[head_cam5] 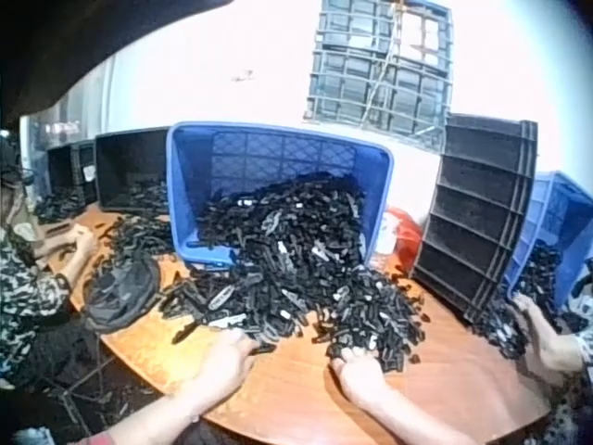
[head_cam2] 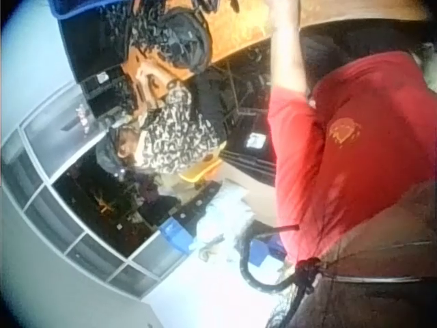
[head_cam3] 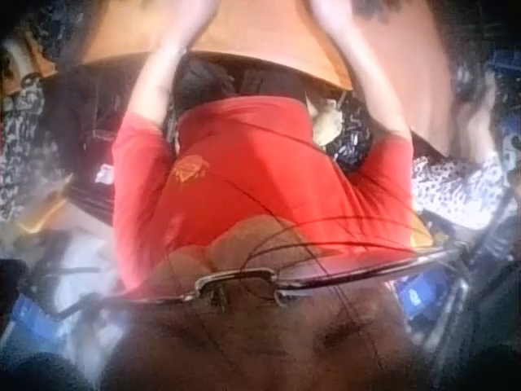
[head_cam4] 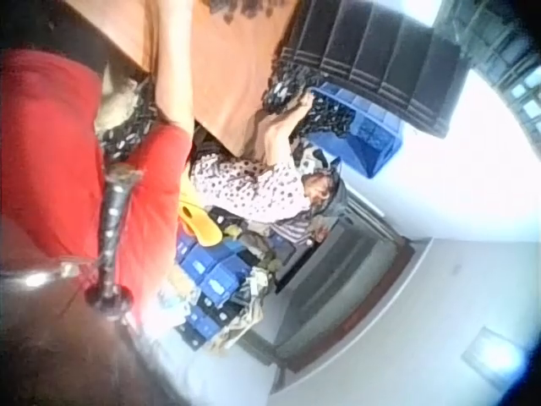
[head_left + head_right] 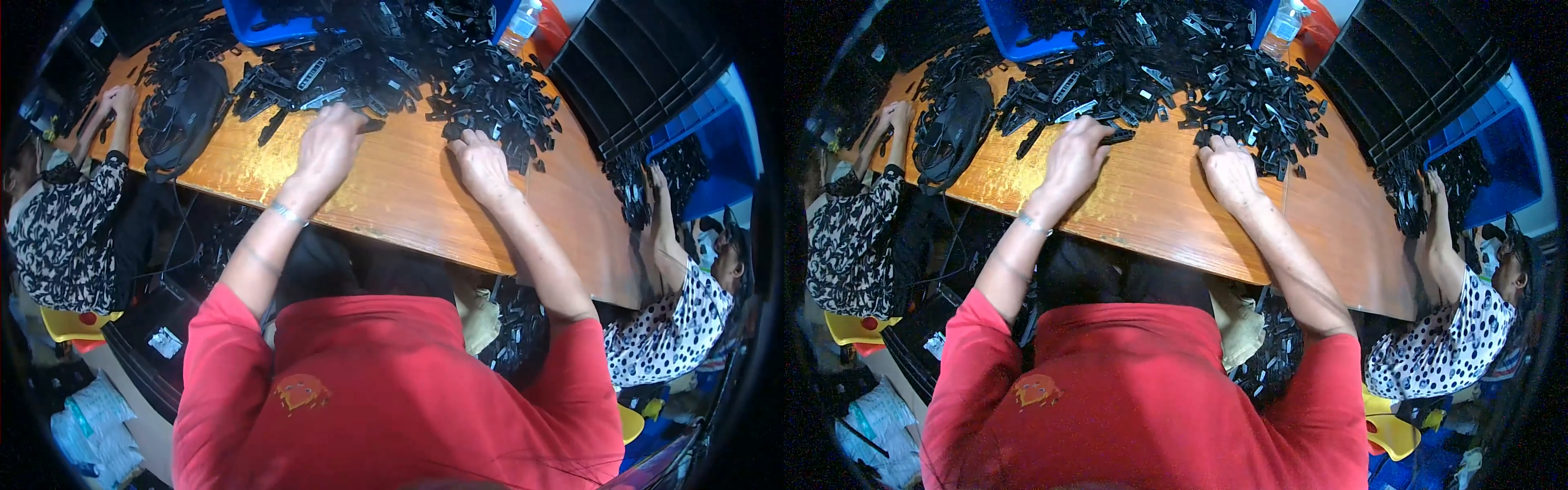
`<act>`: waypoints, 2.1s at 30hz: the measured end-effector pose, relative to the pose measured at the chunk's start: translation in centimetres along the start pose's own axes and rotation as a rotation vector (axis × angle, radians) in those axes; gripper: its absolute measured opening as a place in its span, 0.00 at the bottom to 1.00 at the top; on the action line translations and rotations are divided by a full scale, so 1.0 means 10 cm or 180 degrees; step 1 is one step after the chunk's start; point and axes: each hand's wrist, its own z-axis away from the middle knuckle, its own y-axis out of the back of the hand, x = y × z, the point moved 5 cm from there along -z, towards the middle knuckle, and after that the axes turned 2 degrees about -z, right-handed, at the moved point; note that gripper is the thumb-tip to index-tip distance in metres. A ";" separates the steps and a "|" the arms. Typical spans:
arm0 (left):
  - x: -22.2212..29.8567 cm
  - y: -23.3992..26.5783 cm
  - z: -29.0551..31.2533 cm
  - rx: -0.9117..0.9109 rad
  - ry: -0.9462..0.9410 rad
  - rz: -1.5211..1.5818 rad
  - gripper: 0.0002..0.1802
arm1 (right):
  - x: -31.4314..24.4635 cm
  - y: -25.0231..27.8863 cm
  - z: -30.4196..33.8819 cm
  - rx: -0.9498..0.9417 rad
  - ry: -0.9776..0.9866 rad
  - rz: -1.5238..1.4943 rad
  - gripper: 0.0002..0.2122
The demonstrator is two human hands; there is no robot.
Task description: The person assembles small plastic parts by picking up components from the table and snapping them together by hand.
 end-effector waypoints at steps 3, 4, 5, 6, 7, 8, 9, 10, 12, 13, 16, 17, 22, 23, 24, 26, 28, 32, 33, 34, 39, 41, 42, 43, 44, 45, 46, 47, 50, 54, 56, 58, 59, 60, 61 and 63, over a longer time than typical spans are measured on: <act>-0.04 -0.24 -0.12 -0.0068 -0.0077 -0.0333 0.14 | -0.07 0.07 0.00 0.0217 -0.0122 -0.0314 0.10; -0.05 -0.32 -0.13 -0.0189 -0.0110 -0.0491 0.14 | -0.15 0.08 0.01 0.0220 -0.0125 -0.0315 0.10; -0.06 -0.34 -0.13 -0.0249 -0.0026 -0.0493 0.15 | -0.21 0.11 0.02 0.0287 -0.0259 -0.0663 0.11; -0.07 -0.34 -0.12 -0.0251 -0.0023 -0.0497 0.15 | -0.24 0.12 0.02 0.0352 -0.0391 -0.1014 0.12; -0.07 -0.33 -0.13 -0.0243 0.0029 -0.0407 0.16 | -0.28 0.11 -0.01 0.0433 -0.0354 -0.1213 0.12; -0.06 -0.32 -0.13 -0.0237 0.0086 -0.0318 0.16 | -0.32 0.10 0.00 0.0429 -0.0366 -0.1214 0.12; -0.06 -0.31 -0.13 -0.0247 0.0084 -0.0314 0.16 | -0.38 0.08 0.01 0.0471 -0.0408 -0.1619 0.13; -0.08 -0.29 -0.13 -0.0283 0.0123 -0.0176 0.17 | -0.46 0.09 0.00 0.0516 -0.0438 -0.2029 0.14; -0.09 -0.25 -0.09 -0.0320 0.0173 -0.0042 0.18 | -0.52 0.01 0.00 0.0230 -0.0721 -0.2374 0.16; -0.12 -0.24 -0.04 -0.0554 0.0652 0.0639 0.20 | -0.56 0.01 0.01 0.0348 -0.0682 -0.2384 0.14; -0.13 -0.26 0.15 -0.0694 0.1310 0.2124 0.24 | -0.56 0.00 0.02 0.0478 -0.0688 -0.2451 0.13; -0.14 -0.22 0.22 -0.0433 0.1350 0.2816 0.24 | -0.56 -0.02 0.02 0.0292 -0.0870 -0.2510 0.14; -0.21 -0.14 0.56 -0.0349 0.1174 0.2141 0.17 | -0.57 0.09 0.00 -0.0109 -0.0682 -0.2163 0.10; -0.21 -0.07 0.58 -0.0218 0.0951 0.1573 0.14 | -0.56 0.08 -0.02 -0.0361 -0.0709 -0.1672 0.10; -0.23 -0.06 0.60 -0.0229 0.0962 0.1575 0.14 | -0.55 0.04 -0.03 -0.0609 -0.0730 -0.1180 0.11; -0.18 0.02 0.60 -0.0170 0.0322 0.0725 0.15 | -0.50 -0.02 -0.07 -0.0645 -0.0727 -0.1229 0.11; -0.19 0.06 0.63 -0.0165 0.0332 0.0838 0.15 | -0.54 -0.02 -0.10 -0.0589 -0.0639 -0.1356 0.11; -0.24 0.10 0.69 -0.0049 0.0230 0.0771 0.15 | -0.95 0.11 -0.26 0.0278 -0.0397 -0.2162 0.11; -0.25 0.10 0.71 -0.0047 0.0239 0.0762 0.15 | -1.06 0.14 -0.29 0.0494 -0.0323 -0.2308 0.11; -0.24 0.09 0.71 -0.0058 0.0288 0.0777 0.15 | -1.14 0.17 -0.32 0.0716 -0.0254 -0.2448 0.10; -0.21 0.10 0.70 -0.0121 0.0386 0.0841 0.14 | -1.18 -0.07 -0.32 0.0485 -0.0295 -0.2312 0.11; -0.21 0.14 0.69 -0.0074 0.0383 0.0768 0.10 | -1.14 -0.10 -0.33 0.0401 -0.0339 -0.2300 0.11; -0.22 0.15 0.71 -0.0065 0.0382 0.0769 0.10 | -1.14 -0.11 -0.32 0.0403 -0.0332 -0.2294 0.11; -0.23 0.15 0.72 -0.0084 0.0355 0.0776 0.12 | -1.14 -0.09 -0.31 0.0444 -0.0272 -0.2239 0.11; -0.24 0.15 0.74 -0.0103 0.0328 0.0782 0.14 | -1.14 -0.07 -0.31 0.0485 -0.0212 -0.2184 0.11; -0.24 0.14 0.74 -0.0093 0.0325 0.0784 0.14 | -1.13 -0.08 -0.33 0.0489 -0.0206 -0.2176 0.11; -0.22 0.13 0.74 -0.0091 0.0330 0.0797 0.14 | -1.12 -0.09 -0.34 0.0505 -0.0089 -0.2286 0.11; -0.21 0.12 0.73 -0.0091 0.0334 0.0810 0.13 | -1.12 -0.10 -0.35 0.0522 0.0029 -0.2398 0.11; -0.20 0.08 0.70 0.0015 0.0335 0.0839 0.13 | -1.25 -0.18 -0.48 0.0378 0.0204 -0.2397 0.11; -0.21 0.10 0.75 0.0026 0.0317 0.0855 0.13 | -1.24 -0.13 -0.45 0.0417 0.0277 -0.2471 0.08; -0.24 0.24 0.82 -0.0338 0.0297 0.0703 0.13 | -1.25 -0.07 -0.36 0.0281 0.0335 -0.2449 0.08; -0.41 0.50 0.99 -0.0655 0.0482 0.0339 0.11 | -1.16 -0.09 -0.21 0.0150 0.0367 -0.2414 0.07; -0.56 0.75 1.08 -0.0894 0.0611 0.0480 0.11 | -1.03 -0.06 -0.12 0.0360 0.0242 -0.2417 0.06; -0.72 0.97 1.17 -0.1114 0.0729 0.0624 0.11 | -0.85 -0.01 -0.02 0.0581 0.0126 -0.2398 0.06; -0.94 1.15 1.32 -0.1039 0.1021 0.0788 0.11 | -0.65 0.08 0.04 0.0599 -0.0167 -0.2251 0.04; -1.20 1.28 1.38 -0.0716 0.1458 0.0813 0.11 | -0.17 0.06 0.12 0.0991 -0.0564 -0.1939 0.03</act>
